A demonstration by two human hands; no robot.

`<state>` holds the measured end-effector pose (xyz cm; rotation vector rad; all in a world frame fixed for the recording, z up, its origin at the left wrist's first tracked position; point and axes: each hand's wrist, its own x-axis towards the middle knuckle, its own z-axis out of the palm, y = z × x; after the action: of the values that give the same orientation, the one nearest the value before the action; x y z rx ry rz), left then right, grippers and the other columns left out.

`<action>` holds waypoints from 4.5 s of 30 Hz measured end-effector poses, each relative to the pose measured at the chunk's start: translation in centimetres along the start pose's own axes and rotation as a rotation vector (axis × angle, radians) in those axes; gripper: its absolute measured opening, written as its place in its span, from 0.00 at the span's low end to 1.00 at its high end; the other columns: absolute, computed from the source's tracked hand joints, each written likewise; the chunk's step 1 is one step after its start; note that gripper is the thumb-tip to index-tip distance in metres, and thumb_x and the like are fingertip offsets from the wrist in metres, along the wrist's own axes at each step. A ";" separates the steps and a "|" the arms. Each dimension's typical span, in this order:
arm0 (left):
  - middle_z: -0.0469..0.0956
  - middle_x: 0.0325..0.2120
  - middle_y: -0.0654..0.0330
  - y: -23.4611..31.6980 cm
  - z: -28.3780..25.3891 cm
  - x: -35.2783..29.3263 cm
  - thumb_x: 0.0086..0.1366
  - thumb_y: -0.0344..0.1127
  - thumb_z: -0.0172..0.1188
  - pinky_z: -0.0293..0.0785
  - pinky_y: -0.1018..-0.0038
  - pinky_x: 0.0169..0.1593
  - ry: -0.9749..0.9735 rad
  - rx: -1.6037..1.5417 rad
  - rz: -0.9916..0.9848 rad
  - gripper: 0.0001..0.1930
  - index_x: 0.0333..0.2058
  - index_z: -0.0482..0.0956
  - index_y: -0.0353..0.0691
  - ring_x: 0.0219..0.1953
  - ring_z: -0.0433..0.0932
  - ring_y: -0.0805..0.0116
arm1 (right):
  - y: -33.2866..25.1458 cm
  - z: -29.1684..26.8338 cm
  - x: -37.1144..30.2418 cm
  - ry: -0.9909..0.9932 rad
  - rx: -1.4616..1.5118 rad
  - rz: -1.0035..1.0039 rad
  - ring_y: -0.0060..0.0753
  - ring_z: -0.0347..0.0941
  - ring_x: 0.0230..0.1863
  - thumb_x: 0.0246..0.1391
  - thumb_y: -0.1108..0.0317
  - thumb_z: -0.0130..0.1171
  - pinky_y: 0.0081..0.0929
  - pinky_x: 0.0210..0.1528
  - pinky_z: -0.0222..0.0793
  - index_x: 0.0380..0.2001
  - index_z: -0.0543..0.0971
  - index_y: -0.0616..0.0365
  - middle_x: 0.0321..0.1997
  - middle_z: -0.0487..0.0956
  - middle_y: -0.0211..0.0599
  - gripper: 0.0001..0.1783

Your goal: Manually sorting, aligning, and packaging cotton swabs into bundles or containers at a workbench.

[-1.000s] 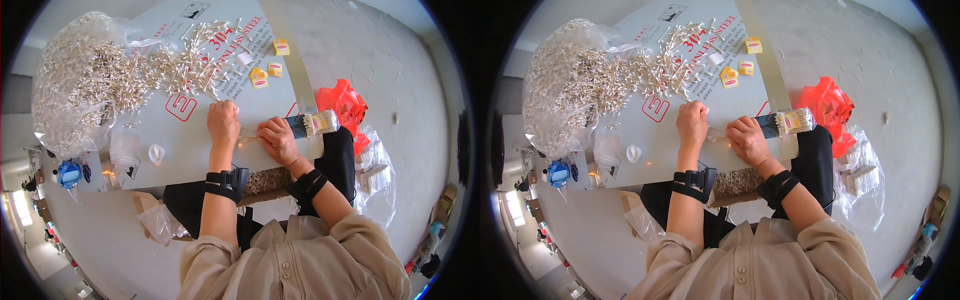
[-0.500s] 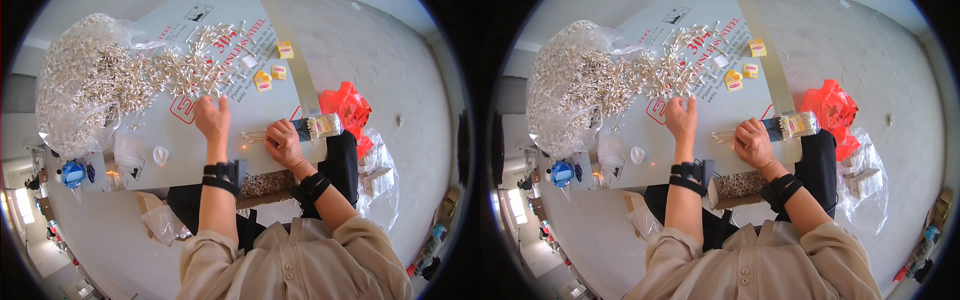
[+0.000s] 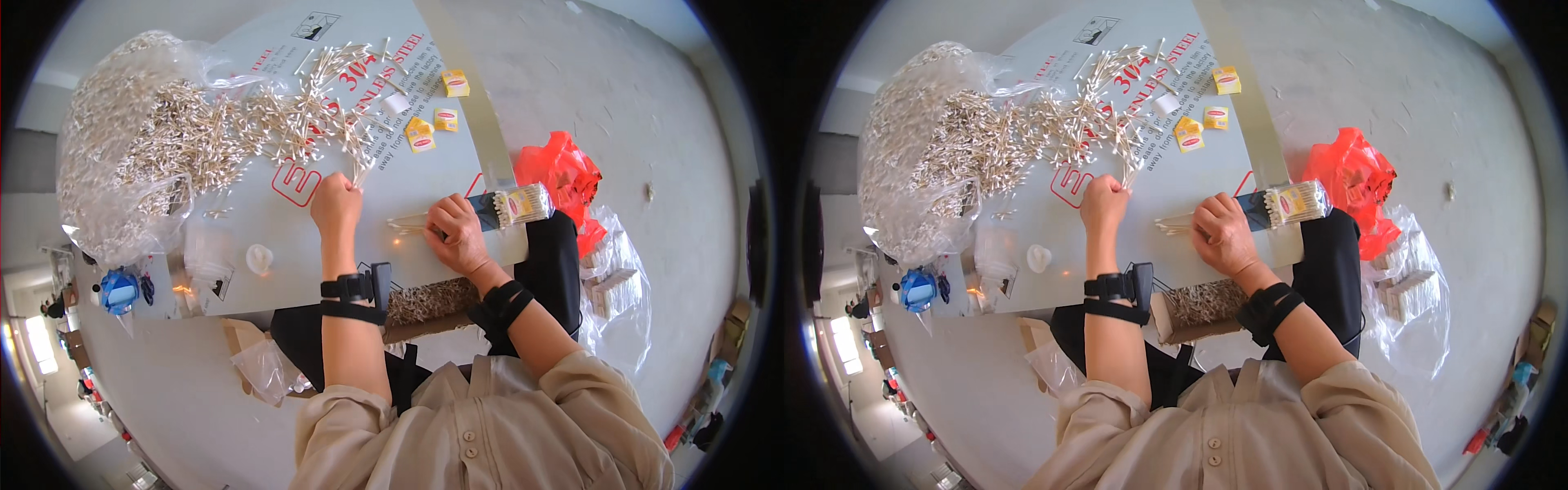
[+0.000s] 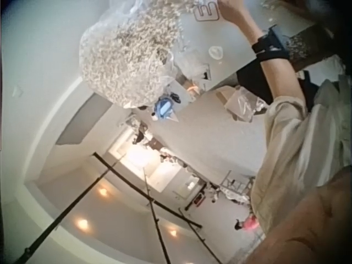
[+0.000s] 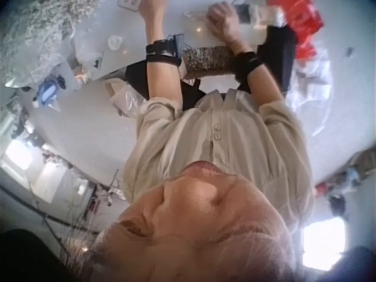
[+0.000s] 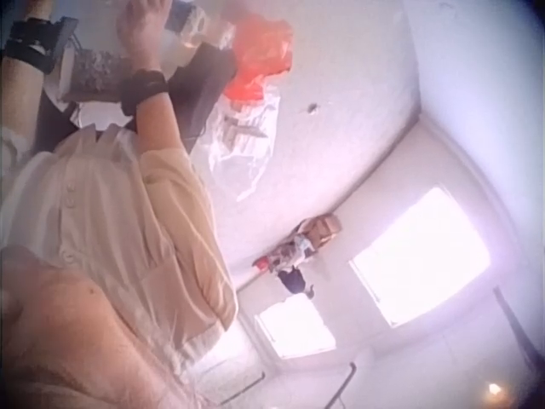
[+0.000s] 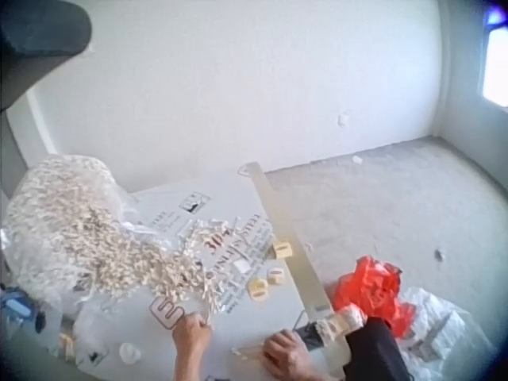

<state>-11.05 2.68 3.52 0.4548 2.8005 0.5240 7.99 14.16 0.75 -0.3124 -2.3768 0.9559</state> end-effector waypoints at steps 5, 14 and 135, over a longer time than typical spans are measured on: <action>0.81 0.22 0.56 -0.9 -0.1 -0.6 0.52 0.33 0.67 0.73 0.66 0.32 -0.185 -0.322 0.132 0.07 0.27 0.80 0.36 0.26 0.80 0.60 | 0.0 0.1 0.1 0.009 0.014 -0.008 0.44 0.67 0.35 0.33 0.77 0.60 0.37 0.40 0.67 0.21 0.70 0.57 0.28 0.71 0.36 0.10; 0.80 0.26 0.55 -0.3 0.0 0.7 0.54 0.35 0.67 0.74 0.63 0.37 -0.096 -0.135 0.166 0.10 0.33 0.81 0.38 0.30 0.79 0.59 | 0.2 0.3 -0.1 0.009 0.009 0.000 0.45 0.67 0.35 0.33 0.77 0.60 0.37 0.40 0.67 0.22 0.69 0.57 0.29 0.71 0.36 0.11; 0.50 0.68 0.41 2.2 4.9 -9.6 0.58 0.56 0.61 0.38 0.41 0.69 0.038 0.223 0.705 0.47 0.66 0.53 0.31 0.72 0.45 0.47 | 1.8 -0.4 1.8 0.278 0.537 0.455 0.32 0.75 0.43 0.56 0.76 0.56 0.25 0.47 0.71 0.37 0.78 0.65 0.47 0.77 0.40 0.06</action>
<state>-0.19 2.80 1.72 1.5118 2.6814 0.3406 6.73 16.39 0.51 -0.7340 -1.7424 1.5923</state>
